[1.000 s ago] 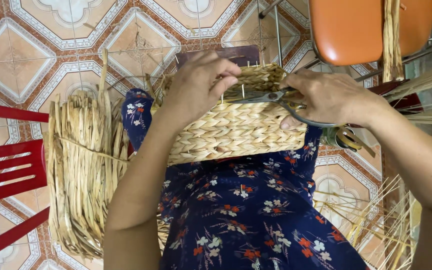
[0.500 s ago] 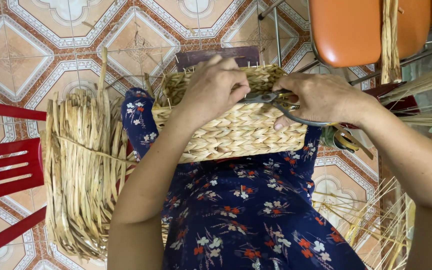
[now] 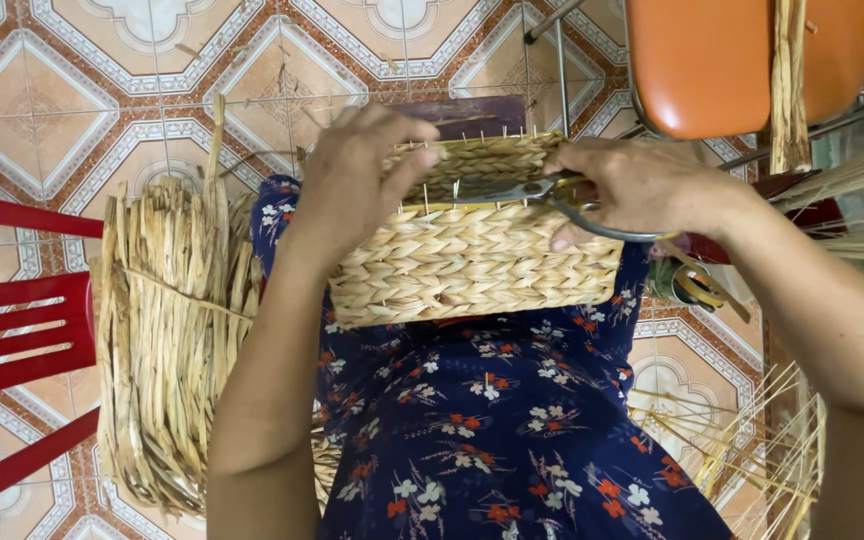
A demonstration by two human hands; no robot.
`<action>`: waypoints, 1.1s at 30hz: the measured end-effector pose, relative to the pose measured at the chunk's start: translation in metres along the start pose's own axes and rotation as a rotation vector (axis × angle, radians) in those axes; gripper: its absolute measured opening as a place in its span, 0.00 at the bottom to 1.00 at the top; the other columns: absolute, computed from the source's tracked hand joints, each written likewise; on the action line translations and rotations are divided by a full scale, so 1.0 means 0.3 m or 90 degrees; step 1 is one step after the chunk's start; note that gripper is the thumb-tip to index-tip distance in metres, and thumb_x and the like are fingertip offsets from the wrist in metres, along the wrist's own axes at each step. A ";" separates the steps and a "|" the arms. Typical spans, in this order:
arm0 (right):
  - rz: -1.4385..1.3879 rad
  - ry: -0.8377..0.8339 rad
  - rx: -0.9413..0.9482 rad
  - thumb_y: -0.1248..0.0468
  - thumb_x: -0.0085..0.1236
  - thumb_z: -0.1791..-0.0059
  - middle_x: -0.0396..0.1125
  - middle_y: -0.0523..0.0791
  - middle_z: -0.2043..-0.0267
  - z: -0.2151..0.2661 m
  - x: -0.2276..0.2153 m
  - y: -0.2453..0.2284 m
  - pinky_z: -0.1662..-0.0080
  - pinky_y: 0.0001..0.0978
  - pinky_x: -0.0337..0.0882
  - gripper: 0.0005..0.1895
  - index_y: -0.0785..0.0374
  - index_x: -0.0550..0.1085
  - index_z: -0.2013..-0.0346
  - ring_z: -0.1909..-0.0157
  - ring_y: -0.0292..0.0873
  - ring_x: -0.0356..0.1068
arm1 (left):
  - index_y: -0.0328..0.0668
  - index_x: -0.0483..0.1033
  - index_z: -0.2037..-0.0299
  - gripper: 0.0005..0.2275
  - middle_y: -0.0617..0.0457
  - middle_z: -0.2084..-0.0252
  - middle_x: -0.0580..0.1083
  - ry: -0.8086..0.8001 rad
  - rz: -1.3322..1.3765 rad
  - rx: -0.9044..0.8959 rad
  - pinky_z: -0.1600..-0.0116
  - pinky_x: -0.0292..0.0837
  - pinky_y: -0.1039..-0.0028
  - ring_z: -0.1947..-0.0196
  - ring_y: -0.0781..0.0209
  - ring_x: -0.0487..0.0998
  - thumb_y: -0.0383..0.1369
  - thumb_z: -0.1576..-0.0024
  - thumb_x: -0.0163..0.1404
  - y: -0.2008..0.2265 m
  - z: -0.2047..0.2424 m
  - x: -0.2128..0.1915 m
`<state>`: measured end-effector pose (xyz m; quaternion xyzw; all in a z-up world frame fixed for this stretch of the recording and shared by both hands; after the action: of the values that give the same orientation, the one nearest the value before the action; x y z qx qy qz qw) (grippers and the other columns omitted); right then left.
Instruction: The person weaves dried plant fibers around a rectangular frame by hand, threading long strips through vertical spokes. They occasionally trim excess fiber ends using shears and tuck the remaining edges into the structure to finish the basket.
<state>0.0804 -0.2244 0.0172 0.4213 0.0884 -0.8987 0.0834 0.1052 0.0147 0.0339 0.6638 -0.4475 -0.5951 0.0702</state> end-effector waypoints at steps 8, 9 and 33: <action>-0.006 -0.035 -0.060 0.30 0.62 0.66 0.74 0.46 0.66 -0.072 0.036 -0.089 0.59 0.41 0.74 0.43 0.48 0.74 0.44 0.62 0.44 0.75 | 0.52 0.82 0.59 0.08 0.55 0.61 0.78 -0.125 -0.056 0.012 0.44 0.65 0.56 0.58 0.56 0.74 0.42 0.40 0.54 0.021 -0.006 0.137; 0.008 -0.042 -0.052 0.30 0.62 0.66 0.75 0.48 0.66 -0.071 0.037 -0.089 0.57 0.41 0.75 0.44 0.48 0.74 0.42 0.60 0.45 0.77 | 0.52 0.83 0.60 0.08 0.56 0.62 0.79 -0.167 -0.062 -0.019 0.47 0.67 0.59 0.59 0.56 0.73 0.42 0.41 0.55 0.015 -0.007 0.152; -0.031 0.131 -0.270 0.31 0.66 0.68 0.77 0.45 0.65 -0.149 0.011 -0.195 0.61 0.44 0.74 0.39 0.52 0.79 0.53 0.66 0.45 0.75 | 0.45 0.82 0.59 0.08 0.54 0.70 0.76 -0.064 -0.006 -0.076 0.53 0.69 0.63 0.66 0.60 0.74 0.39 0.38 0.55 -0.052 0.040 0.001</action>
<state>0.0984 -0.1577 -0.0084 0.4814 0.2936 -0.8141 0.1389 0.1028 0.0291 0.0206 0.6296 -0.4111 -0.6539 0.0842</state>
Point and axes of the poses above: each hand's wrist, its own z-axis away from the middle knuckle, its own x-axis out of the palm, y = z × x, the point moved 8 cm from there along -z, towards the middle knuckle
